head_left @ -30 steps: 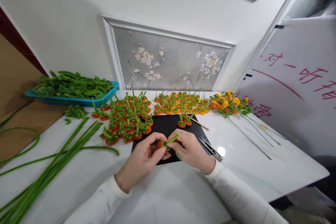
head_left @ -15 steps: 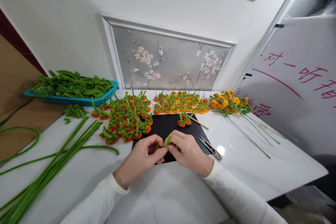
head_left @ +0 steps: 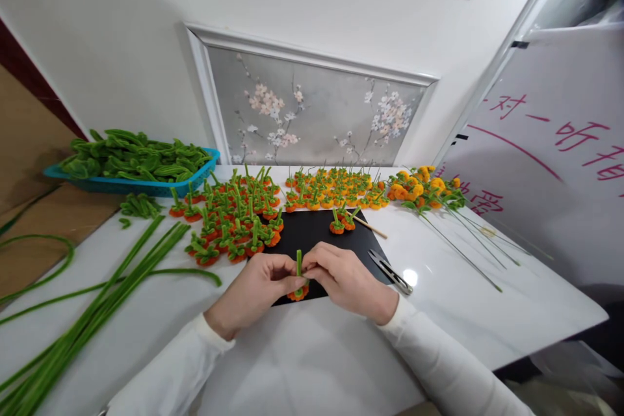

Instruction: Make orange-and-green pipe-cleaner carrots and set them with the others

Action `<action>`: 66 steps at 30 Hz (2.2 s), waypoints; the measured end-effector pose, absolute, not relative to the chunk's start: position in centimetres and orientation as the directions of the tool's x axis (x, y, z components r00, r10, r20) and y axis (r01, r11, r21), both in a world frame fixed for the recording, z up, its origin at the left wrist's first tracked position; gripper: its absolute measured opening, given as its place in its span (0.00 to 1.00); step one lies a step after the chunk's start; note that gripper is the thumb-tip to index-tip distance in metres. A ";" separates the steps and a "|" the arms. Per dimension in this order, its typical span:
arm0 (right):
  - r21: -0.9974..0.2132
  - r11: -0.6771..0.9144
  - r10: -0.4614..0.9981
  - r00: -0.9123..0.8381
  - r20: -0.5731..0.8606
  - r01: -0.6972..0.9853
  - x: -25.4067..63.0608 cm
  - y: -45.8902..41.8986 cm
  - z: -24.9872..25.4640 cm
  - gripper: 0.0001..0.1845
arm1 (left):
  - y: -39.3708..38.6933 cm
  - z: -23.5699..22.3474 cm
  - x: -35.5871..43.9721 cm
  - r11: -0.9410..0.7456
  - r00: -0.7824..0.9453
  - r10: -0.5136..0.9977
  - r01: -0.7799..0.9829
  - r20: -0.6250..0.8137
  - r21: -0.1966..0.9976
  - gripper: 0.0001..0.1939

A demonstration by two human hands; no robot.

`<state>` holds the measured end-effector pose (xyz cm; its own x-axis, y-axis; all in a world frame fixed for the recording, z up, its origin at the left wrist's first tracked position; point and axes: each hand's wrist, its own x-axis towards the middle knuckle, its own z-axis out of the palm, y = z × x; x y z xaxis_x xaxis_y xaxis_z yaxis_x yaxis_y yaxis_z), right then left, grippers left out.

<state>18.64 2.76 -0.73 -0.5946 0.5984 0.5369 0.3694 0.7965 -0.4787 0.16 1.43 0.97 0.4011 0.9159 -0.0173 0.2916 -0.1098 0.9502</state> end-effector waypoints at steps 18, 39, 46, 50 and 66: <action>-0.722 0.647 0.708 -0.546 0.449 0.246 18.4 2.6 -0.4 0.08 | 1.0 1.7 0.3 -0.087 0.542 0.835 0.299 -0.094 0.950 0.11; -0.657 0.697 0.672 -0.583 0.456 0.289 18.4 2.9 -0.7 0.15 | 1.2 1.2 0.0 -0.103 0.399 0.916 0.354 -0.051 0.929 0.14; -0.609 0.739 0.627 -0.625 0.465 0.288 18.3 2.6 -0.6 0.18 | 1.1 1.2 0.2 -0.229 0.440 0.898 0.495 -0.015 0.838 0.15; -0.544 0.799 0.554 -0.665 0.501 0.255 18.4 2.6 -0.6 0.15 | 1.1 1.2 0.1 -0.282 0.487 0.873 0.523 -0.011 0.804 0.14; -0.523 0.828 0.546 -0.504 0.669 0.203 18.6 2.9 -0.7 0.11 | 1.2 1.3 0.1 -0.191 0.442 0.897 0.391 -0.001 0.900 0.09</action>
